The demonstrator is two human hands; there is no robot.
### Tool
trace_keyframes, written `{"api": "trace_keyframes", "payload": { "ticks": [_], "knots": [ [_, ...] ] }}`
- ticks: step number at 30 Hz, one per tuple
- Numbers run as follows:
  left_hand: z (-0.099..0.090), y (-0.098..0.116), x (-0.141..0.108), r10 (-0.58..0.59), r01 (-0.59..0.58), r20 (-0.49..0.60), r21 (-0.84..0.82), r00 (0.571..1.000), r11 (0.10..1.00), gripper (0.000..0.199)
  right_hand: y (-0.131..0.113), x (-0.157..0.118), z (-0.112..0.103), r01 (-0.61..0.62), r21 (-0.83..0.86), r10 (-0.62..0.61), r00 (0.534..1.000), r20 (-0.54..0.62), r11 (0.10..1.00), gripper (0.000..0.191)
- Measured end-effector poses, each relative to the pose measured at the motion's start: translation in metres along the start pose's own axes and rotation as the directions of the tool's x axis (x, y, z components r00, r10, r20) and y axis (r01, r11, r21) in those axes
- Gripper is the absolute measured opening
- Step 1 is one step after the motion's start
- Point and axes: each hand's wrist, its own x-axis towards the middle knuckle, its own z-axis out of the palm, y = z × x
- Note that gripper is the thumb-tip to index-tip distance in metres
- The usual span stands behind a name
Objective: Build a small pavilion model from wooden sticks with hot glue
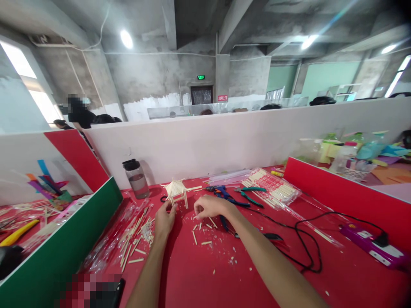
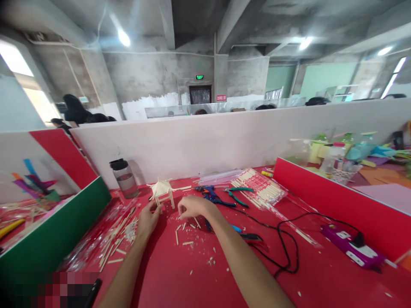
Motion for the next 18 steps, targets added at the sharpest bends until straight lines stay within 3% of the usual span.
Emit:
{"api": "trace_keyframes", "payload": {
  "ticks": [4,6,12,18],
  "knots": [
    [-0.001,0.001,0.000,0.004,-0.004,0.008,0.016,1.000,1.000,0.030,0.008,-0.004,0.000,-0.184,-0.154,0.218,0.944,0.246,0.971,0.019],
    [0.000,0.000,0.000,-0.002,0.001,0.004,0.019,1.000,1.000,0.029,0.011,-0.003,0.004,-0.209,-0.177,0.256,0.916,0.309,0.962,0.017],
    [0.001,-0.004,0.000,0.002,-0.002,0.010,0.008,1.000,1.000,0.031,0.006,0.002,0.014,-0.173,-0.204,0.232,0.920,0.315,0.964,0.013],
    [0.001,-0.005,0.001,0.006,-0.006,0.008,0.008,1.000,1.000,0.032,0.002,-0.007,0.000,-0.108,-0.075,0.124,0.957,0.261,0.991,0.015]
  ]
}}
